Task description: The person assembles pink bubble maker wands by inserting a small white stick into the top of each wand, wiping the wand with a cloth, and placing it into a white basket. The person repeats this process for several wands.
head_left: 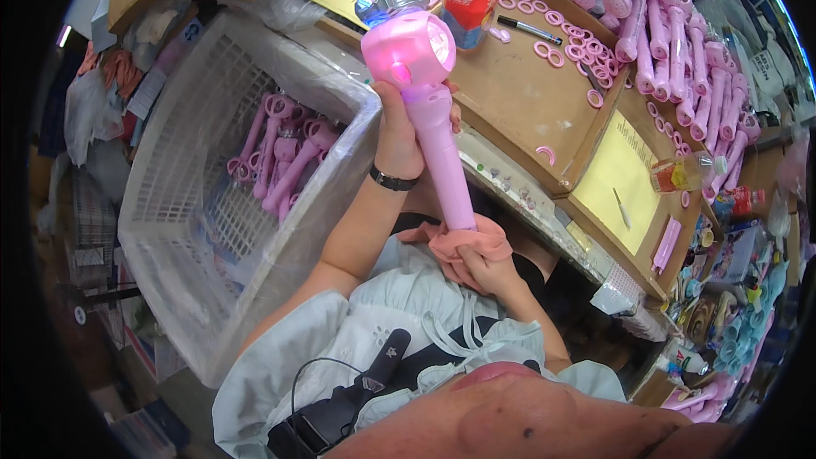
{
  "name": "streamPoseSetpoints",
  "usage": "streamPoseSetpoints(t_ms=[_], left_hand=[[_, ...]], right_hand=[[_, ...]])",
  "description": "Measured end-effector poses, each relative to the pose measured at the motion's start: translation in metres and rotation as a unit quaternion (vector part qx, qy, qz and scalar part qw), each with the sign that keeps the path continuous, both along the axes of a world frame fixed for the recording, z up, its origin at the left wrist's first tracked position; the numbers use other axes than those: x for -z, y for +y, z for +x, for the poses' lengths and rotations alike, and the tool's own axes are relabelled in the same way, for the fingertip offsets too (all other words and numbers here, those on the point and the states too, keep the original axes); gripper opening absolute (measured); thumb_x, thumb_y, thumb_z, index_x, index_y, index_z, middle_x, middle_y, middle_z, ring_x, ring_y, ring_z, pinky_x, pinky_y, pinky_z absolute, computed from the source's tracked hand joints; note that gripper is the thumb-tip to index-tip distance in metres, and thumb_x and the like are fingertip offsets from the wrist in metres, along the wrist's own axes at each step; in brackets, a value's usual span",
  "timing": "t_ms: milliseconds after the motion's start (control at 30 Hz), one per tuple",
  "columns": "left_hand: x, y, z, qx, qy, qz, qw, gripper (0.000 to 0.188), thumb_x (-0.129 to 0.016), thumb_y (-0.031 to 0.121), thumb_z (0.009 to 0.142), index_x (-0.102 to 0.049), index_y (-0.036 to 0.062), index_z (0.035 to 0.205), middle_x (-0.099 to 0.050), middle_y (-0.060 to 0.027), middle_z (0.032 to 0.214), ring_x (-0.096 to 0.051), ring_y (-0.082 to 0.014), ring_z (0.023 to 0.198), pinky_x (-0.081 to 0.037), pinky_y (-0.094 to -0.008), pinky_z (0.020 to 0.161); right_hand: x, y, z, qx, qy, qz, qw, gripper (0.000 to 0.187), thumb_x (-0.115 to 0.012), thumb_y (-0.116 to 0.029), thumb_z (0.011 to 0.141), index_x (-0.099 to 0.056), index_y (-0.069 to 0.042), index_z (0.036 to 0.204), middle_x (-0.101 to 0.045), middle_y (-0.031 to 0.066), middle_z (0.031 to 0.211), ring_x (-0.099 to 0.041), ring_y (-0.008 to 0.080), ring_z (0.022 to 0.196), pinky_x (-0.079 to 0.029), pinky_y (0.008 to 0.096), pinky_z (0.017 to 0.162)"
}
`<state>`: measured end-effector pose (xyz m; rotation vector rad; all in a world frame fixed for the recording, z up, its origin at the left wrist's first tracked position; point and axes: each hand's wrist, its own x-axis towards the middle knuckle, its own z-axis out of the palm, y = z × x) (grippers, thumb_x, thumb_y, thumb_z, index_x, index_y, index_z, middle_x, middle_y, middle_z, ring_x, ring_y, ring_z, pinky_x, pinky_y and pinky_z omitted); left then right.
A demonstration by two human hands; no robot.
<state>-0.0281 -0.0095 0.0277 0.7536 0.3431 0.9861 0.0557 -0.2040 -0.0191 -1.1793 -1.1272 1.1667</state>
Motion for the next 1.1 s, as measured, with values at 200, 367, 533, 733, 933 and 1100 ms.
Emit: streamPoseSetpoints(t_ms=[200,367,533,733,933,1100], left_hand=[[-0.001,0.007,-0.016,0.114,0.147,0.085,0.979,0.067,-0.054,0.053,0.085,-0.035,0.0036,0.127,-0.055,-0.0103,0.101,-0.059,-0.0158,0.079,-0.051,-0.0283,0.065],[0.015,-0.04,-0.002,0.128,0.184,0.201,0.954,0.069,-0.052,0.028,0.091,-0.013,0.0036,0.142,-0.048,-0.009,0.119,-0.049,-0.0143,0.103,-0.039,-0.0286,0.093],[0.007,-0.056,-0.008,0.007,0.313,0.327,0.892,0.081,-0.06,0.028,0.086,-0.007,0.0022,0.143,-0.051,-0.0177,0.118,-0.054,-0.0233,0.106,-0.043,-0.0321,0.089],[0.012,-0.063,-0.008,0.065,0.259,0.404,0.875,0.087,-0.065,0.031,0.084,-0.006,-0.0003,0.14,-0.04,-0.0222,0.13,-0.044,-0.025,0.121,-0.043,-0.0339,0.092],[0.037,-0.059,-0.005,0.305,0.031,0.083,0.948,0.07,-0.064,0.031,0.085,-0.023,0.0016,0.133,-0.049,-0.0165,0.117,-0.054,-0.0182,0.101,-0.05,-0.029,0.075],[0.031,-0.052,-0.012,0.443,-0.005,-0.038,0.895,0.068,-0.065,0.036,0.083,-0.03,0.0,0.129,-0.057,-0.0165,0.107,-0.061,-0.0218,0.088,-0.05,-0.0275,0.07]], right_hand=[[-0.04,0.041,0.011,0.31,-0.382,0.17,0.854,0.018,-0.052,-0.018,0.086,-0.061,-0.003,0.091,-0.059,0.0122,0.087,-0.058,0.0269,0.079,-0.045,0.0335,0.07],[-0.056,0.091,-0.005,0.184,-0.024,0.155,0.97,0.015,-0.065,-0.004,0.074,-0.062,-0.002,0.088,-0.056,0.0134,0.093,-0.055,0.0249,0.088,-0.044,0.0321,0.073],[-0.048,0.082,0.023,0.453,-0.41,0.201,0.766,0.045,-0.071,-0.017,0.071,-0.053,0.004,0.107,-0.046,0.0164,0.115,-0.048,0.0284,0.104,-0.037,0.039,0.088],[-0.049,0.067,0.073,0.09,0.388,-0.009,0.917,0.047,-0.06,-0.022,0.078,-0.049,0.004,0.116,-0.059,0.0146,0.104,-0.06,0.0212,0.082,-0.047,0.03,0.062],[-0.051,0.085,0.071,0.009,0.358,0.148,0.922,0.058,-0.062,-0.022,0.073,-0.046,0.009,0.119,-0.054,0.0221,0.116,-0.057,0.0301,0.103,-0.046,0.0374,0.089],[-0.062,0.064,0.073,0.039,0.272,0.171,0.946,0.04,-0.057,-0.018,0.079,-0.054,0.004,0.112,-0.057,0.0131,0.101,-0.057,0.0182,0.087,-0.045,0.0273,0.073]])
